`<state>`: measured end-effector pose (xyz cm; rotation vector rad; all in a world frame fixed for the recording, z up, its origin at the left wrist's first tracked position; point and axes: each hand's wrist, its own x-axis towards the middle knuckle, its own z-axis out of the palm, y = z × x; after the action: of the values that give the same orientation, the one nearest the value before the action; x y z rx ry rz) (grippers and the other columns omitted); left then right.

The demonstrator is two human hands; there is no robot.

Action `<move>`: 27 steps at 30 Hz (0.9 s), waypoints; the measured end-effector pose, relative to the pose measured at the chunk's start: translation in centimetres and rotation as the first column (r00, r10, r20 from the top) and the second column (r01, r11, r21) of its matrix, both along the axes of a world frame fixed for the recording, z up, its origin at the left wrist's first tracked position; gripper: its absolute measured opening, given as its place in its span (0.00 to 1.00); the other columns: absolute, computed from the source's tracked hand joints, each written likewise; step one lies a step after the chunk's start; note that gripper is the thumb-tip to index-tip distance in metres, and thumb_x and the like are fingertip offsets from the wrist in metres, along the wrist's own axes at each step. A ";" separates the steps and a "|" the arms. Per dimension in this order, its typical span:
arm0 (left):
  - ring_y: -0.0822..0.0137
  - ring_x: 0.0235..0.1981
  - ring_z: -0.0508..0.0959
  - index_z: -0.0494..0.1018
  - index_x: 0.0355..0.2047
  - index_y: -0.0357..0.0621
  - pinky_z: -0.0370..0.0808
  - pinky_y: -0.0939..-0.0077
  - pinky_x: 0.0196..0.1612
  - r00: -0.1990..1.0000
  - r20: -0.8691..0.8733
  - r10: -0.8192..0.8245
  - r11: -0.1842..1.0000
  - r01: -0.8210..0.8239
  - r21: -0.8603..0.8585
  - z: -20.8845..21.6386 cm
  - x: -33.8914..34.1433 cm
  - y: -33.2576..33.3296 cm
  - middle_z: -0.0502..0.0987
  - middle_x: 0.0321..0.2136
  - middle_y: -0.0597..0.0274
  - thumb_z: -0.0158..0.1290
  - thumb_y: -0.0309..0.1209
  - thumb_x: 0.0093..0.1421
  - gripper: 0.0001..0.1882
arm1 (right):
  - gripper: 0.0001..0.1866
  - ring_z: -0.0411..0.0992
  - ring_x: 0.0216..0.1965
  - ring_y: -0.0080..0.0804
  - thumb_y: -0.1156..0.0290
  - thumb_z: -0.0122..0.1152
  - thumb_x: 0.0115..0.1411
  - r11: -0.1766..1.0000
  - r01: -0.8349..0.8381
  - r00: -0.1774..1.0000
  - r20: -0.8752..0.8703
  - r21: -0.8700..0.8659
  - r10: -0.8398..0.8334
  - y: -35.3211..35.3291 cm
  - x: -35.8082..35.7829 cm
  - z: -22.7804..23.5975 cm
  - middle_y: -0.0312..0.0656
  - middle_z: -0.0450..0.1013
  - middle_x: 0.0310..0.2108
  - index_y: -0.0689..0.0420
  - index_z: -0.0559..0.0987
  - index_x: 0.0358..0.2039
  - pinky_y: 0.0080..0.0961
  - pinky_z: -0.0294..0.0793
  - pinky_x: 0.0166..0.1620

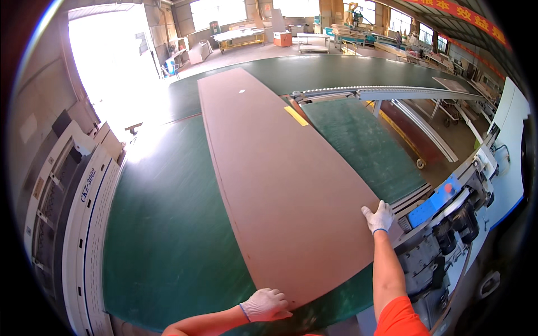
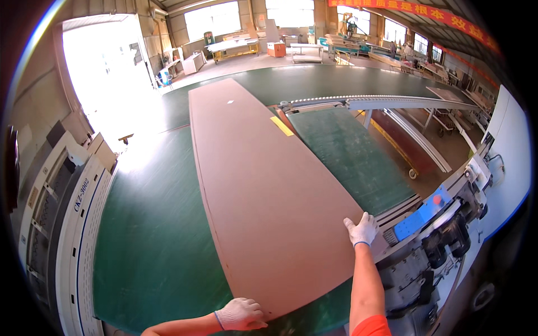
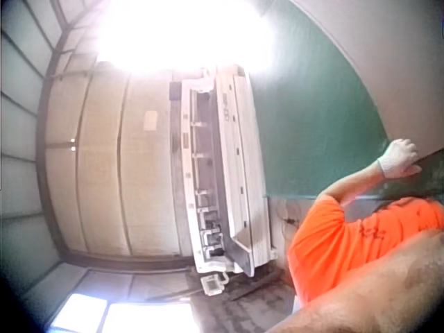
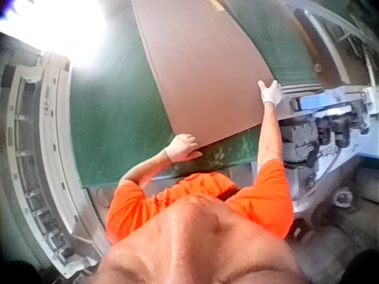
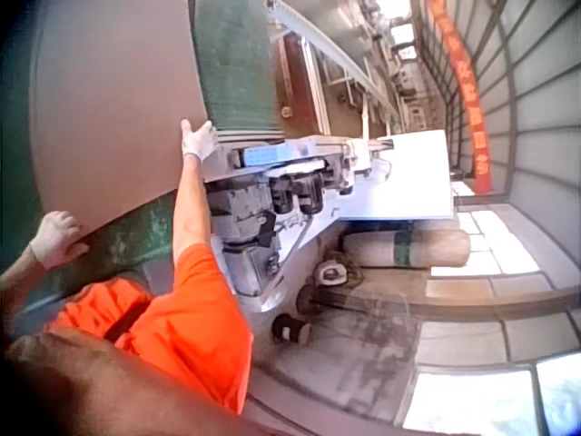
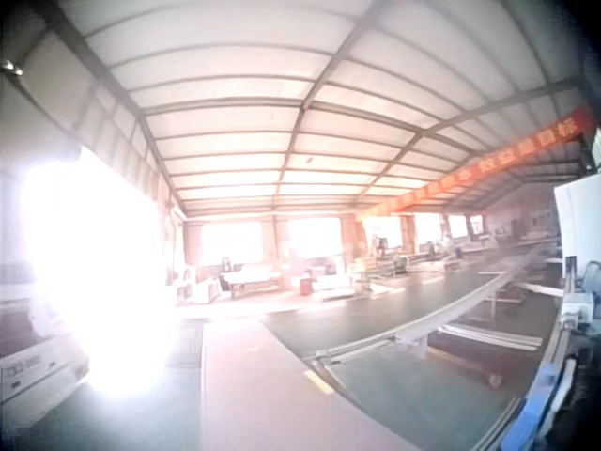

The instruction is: The person feeds large rectangular boards onto a conveyor belt in a workshop. They align each board and push it into the machinery, repeating this process for multiple boards throughout the clip.

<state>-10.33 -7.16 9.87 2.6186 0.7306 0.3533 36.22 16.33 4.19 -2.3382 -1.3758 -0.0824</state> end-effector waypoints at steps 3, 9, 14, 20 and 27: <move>0.49 0.36 0.82 0.79 0.31 0.48 0.80 0.53 0.39 0.977 0.103 0.186 0.980 -0.177 -0.085 1.3 -8.2 -5.3 0.79 0.31 0.55 0.67 0.48 0.64 0.18 | 0.49 0.72 0.63 0.61 0.39 0.78 0.55 0.990 -0.049 0.998 0.038 0.131 0.045 -4.8 -12.0 -1.0 0.57 0.75 0.62 0.63 0.75 0.66 0.58 0.69 0.67; 0.47 0.30 0.82 0.82 0.28 0.46 0.80 0.52 0.35 0.683 0.356 0.638 0.767 -0.600 -0.225 1.9 -20.1 -17.0 0.80 0.27 0.54 0.69 0.36 0.60 0.10 | 0.40 0.75 0.62 0.59 0.47 0.74 0.60 0.792 -0.611 0.747 -0.330 0.001 0.577 -14.8 -48.7 1.3 0.58 0.77 0.61 0.63 0.77 0.64 0.52 0.74 0.65; 0.49 0.41 0.85 0.85 0.38 0.47 0.83 0.54 0.44 0.668 0.198 0.717 0.697 -0.678 -0.234 -0.6 -25.4 -20.6 0.84 0.37 0.53 0.69 0.44 0.61 0.15 | 0.33 0.74 0.67 0.57 0.54 0.70 0.68 -0.084 -0.920 -0.199 -0.273 0.383 0.941 -19.4 -74.5 8.9 0.59 0.77 0.65 0.64 0.78 0.65 0.44 0.73 0.70; 0.47 0.54 0.83 0.86 0.44 0.46 0.80 0.47 0.59 0.550 0.269 0.791 0.580 -0.814 -0.041 -3.8 -27.1 -22.0 0.85 0.50 0.55 0.70 0.48 0.59 0.21 | 0.34 0.75 0.66 0.56 0.52 0.69 0.68 -0.248 -0.925 -0.324 -0.256 0.287 0.911 -27.0 -70.9 8.5 0.57 0.78 0.64 0.63 0.77 0.66 0.45 0.74 0.69; 0.36 0.69 0.70 0.81 0.57 0.42 0.63 0.34 0.74 0.665 0.204 0.718 0.631 -0.746 0.211 -7.7 -26.0 -21.2 0.76 0.64 0.43 0.69 0.50 0.57 0.33 | 0.36 0.70 0.71 0.54 0.43 0.67 0.68 0.295 -0.955 0.296 0.034 0.024 0.955 -30.9 -47.3 -0.9 0.55 0.74 0.69 0.59 0.81 0.64 0.49 0.66 0.75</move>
<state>-36.37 -28.32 2.16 2.3708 1.8352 0.8672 -11.11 -14.59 3.32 -1.0591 -2.5109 0.2417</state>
